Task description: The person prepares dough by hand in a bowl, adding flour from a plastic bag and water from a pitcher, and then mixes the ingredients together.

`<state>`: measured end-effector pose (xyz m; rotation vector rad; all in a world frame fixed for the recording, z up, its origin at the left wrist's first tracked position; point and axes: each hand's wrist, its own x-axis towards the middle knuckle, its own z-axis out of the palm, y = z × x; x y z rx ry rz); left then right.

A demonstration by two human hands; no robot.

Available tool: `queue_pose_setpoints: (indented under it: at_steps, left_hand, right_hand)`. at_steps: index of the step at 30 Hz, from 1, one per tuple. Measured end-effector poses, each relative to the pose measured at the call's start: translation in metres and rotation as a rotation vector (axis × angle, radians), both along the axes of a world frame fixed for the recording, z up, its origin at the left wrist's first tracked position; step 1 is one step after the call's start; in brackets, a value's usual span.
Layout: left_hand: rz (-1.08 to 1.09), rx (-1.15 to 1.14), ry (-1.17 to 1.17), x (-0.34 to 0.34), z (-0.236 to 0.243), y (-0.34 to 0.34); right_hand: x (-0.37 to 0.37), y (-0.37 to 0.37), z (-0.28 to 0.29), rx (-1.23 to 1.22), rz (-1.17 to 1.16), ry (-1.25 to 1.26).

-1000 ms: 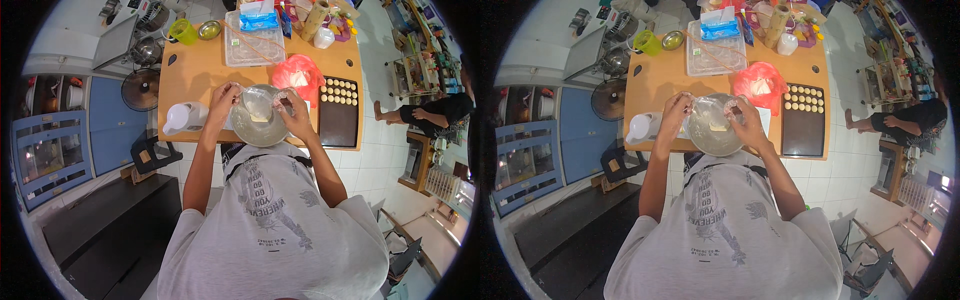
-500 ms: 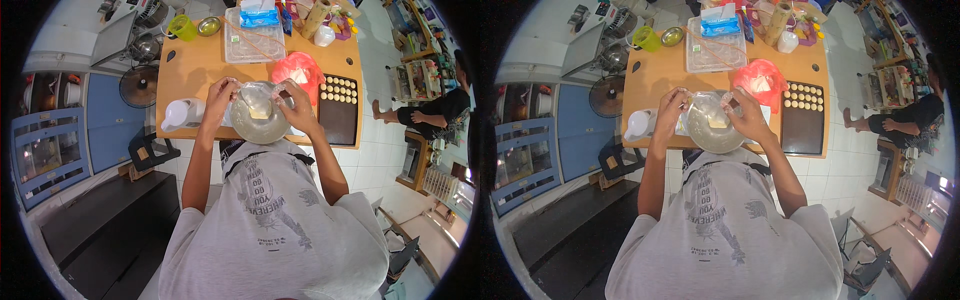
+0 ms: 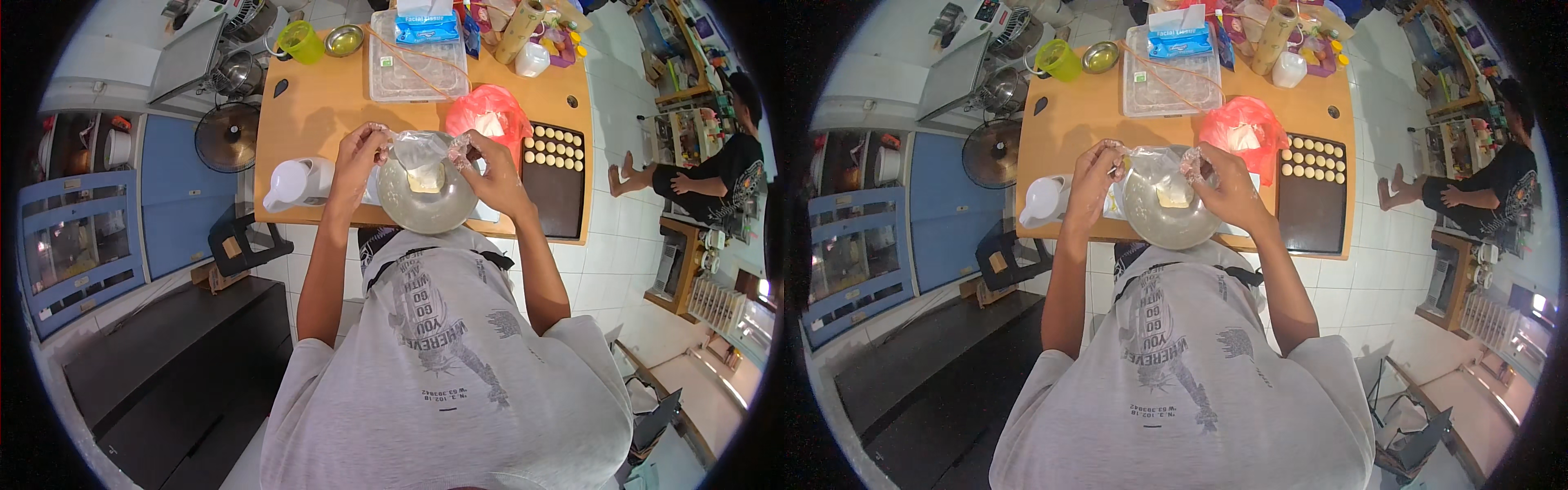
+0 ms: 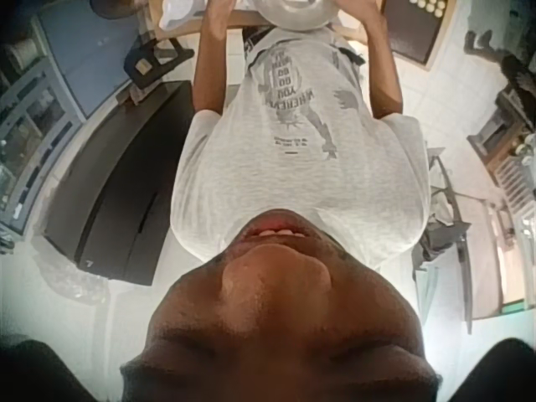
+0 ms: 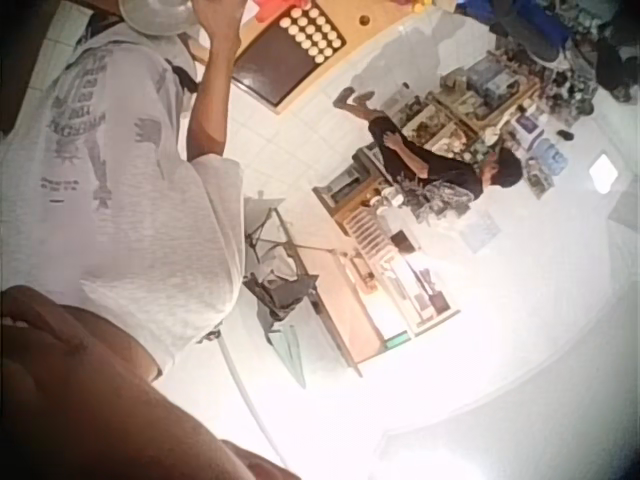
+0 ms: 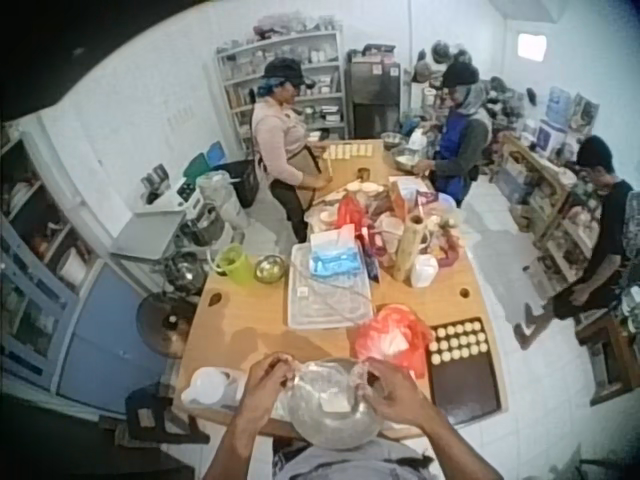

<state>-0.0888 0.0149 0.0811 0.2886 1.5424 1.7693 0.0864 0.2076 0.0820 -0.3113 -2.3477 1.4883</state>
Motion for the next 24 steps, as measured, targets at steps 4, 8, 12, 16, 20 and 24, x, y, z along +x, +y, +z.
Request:
queue_pose_setpoints:
  at_steps: [4,8,12,16,20,24]
  left_hand:
    - [-0.001,-0.005,-0.006,0.0,0.001,-0.001]
    - [-0.008,-0.006,-0.007,0.002,0.001,-0.002]
    - [-0.011,0.003,-0.017,0.004,0.005,-0.001]
    - [-0.017,-0.002,-0.021,0.004,0.012,0.001]
    - [-0.016,0.011,-0.021,0.005,0.017,0.003]
    - [-0.01,0.023,-0.032,0.005,0.018,0.001]
  right_hand:
    - [-0.001,0.002,0.014,0.017,0.026,-0.03]
    - [-0.001,0.001,0.017,-0.005,0.022,-0.034]
    - [0.002,-0.001,0.015,0.022,-0.023,-0.01]
    - [0.004,-0.002,0.015,0.037,-0.023,-0.015]
    - [0.003,-0.003,0.015,-0.074,-0.039,0.037]
    - [0.004,-0.004,0.023,-0.055,-0.037,-0.01]
